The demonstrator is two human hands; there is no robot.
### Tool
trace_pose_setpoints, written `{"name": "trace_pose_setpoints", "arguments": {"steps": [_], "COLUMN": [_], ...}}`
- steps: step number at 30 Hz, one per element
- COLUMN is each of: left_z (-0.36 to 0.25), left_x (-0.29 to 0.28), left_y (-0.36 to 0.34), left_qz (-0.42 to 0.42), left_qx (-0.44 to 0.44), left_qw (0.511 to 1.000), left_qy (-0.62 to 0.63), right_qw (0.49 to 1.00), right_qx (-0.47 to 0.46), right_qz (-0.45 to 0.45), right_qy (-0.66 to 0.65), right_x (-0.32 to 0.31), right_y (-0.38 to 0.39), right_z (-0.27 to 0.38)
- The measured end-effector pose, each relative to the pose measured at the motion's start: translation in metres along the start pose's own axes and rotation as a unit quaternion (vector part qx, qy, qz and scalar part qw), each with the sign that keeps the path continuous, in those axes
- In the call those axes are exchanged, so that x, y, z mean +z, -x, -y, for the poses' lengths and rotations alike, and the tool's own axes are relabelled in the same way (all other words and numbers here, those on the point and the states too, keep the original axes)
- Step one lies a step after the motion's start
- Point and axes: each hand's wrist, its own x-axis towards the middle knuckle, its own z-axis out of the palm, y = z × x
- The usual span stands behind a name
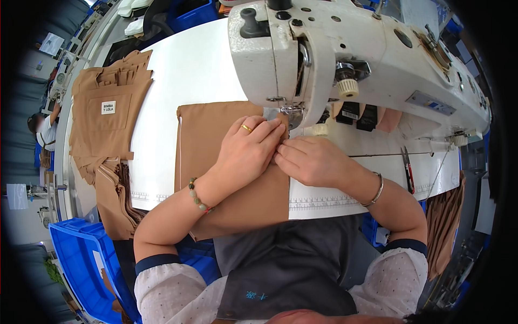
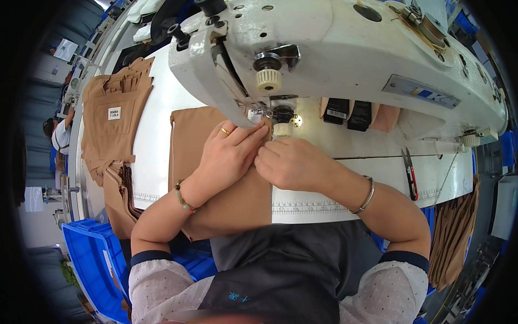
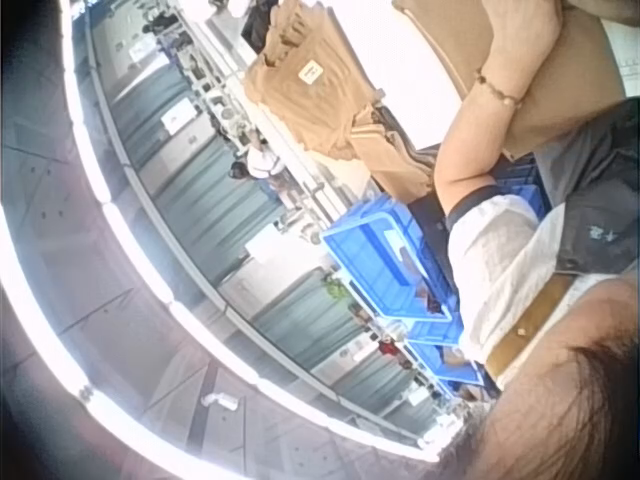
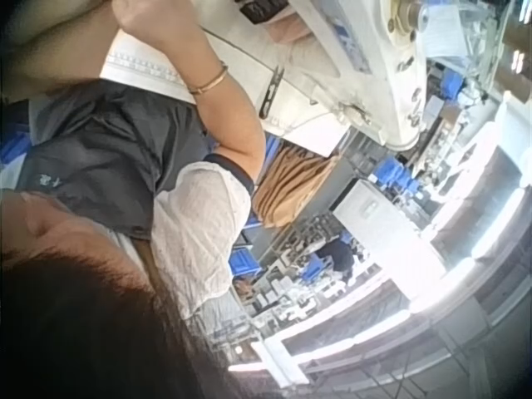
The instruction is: The person is using a sewing machine to sew pieces of brown material for a product.
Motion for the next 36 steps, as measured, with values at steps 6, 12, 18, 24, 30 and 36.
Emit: {"name": "trace_pose_setpoints", "arguments": {"steps": [6,12,18,24,30,36], "left_z": [0.0,0.001,-0.004,-0.005,-0.045,-0.107], "left_x": [0.001,0.0,-0.001,-0.033,-0.065,-0.032], "left_y": [-0.002,-0.003,0.004,0.045,0.1,0.154], "left_qz": [0.004,0.005,0.011,0.041,0.061,0.026], "left_qx": [-0.003,-0.003,-0.011,-0.11,-0.089,-0.064], "left_qw": [1.0,1.0,1.0,0.993,0.99,0.996], "left_qy": [-0.016,-0.02,-0.01,-0.005,0.091,0.061], "right_qw": [0.997,0.997,0.997,0.989,0.958,0.835], "right_qx": [-0.011,-0.006,0.008,0.143,0.236,0.373], "right_qz": [-0.077,-0.075,-0.071,0.042,-0.026,-0.199], "right_qy": [0.021,0.017,0.022,0.006,-0.16,-0.352], "right_x": [0.004,0.004,0.002,-0.027,-0.017,0.006], "right_y": [-0.005,-0.005,-0.002,-0.004,0.024,0.024], "right_z": [-0.003,-0.005,0.002,0.055,0.141,0.189]}}
